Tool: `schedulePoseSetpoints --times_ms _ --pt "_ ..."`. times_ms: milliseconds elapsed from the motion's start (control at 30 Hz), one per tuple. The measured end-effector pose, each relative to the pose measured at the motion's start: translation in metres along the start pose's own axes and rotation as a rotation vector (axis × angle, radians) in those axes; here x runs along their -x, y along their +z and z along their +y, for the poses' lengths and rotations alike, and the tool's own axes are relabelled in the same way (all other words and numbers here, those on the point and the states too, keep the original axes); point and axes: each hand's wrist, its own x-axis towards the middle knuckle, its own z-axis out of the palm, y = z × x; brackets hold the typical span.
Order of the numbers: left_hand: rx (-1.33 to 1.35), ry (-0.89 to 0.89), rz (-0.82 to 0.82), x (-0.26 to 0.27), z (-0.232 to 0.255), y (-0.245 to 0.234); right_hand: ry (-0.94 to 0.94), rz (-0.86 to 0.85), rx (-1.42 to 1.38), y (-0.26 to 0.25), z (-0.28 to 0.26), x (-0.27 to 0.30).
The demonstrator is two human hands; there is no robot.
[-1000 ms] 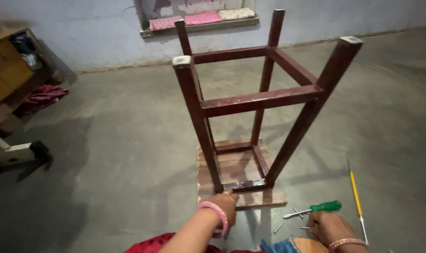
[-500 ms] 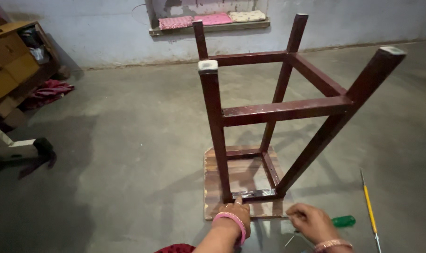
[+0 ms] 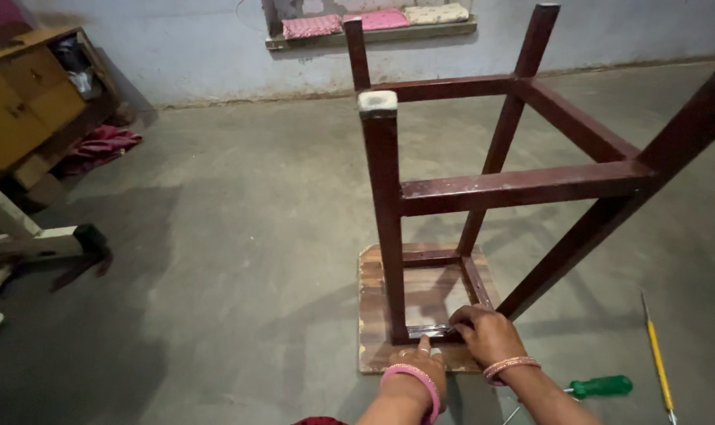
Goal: The person assembles a small wooden stool by attaching a square wooden seat to a metal frame using screws and a screwdriver. They position the seat, insert screws, and tighten them to secure the seat to the frame.
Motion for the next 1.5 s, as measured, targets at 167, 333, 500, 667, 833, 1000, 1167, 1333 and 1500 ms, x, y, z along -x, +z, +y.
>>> schedulePoseSetpoints --times_ms 167,333,500,667,833,1000,1167,1333,1500 --pt "-0.047 0.033 0.045 -0.008 -0.004 0.007 -0.066 -0.018 0.052 0.004 -0.004 -0.005" --pt "-0.056 0.024 0.04 -0.011 -0.004 0.007 -0.087 -0.084 0.126 0.002 -0.011 -0.006" --pt "-0.048 0.022 0.031 -0.012 -0.008 0.013 -0.172 -0.069 0.172 0.002 -0.017 -0.003" --pt "-0.028 0.026 0.055 -0.021 -0.009 0.015 -0.209 -0.093 0.239 0.002 -0.024 -0.002" --pt "-0.038 0.02 0.038 -0.008 -0.009 0.01 -0.131 -0.139 0.254 -0.001 -0.034 0.004" --pt "-0.024 0.024 -0.007 0.003 -0.005 -0.004 -0.104 -0.121 0.168 -0.003 -0.035 0.006" --pt "-0.043 0.011 -0.039 0.004 -0.005 -0.005 -0.096 -0.086 0.175 0.001 -0.031 0.007" --pt "-0.063 0.018 -0.042 -0.004 -0.008 0.0 -0.089 -0.115 0.203 0.006 -0.025 0.002" --pt "-0.057 0.017 -0.02 -0.007 -0.009 0.004 -0.149 -0.109 0.248 0.012 -0.022 -0.002"
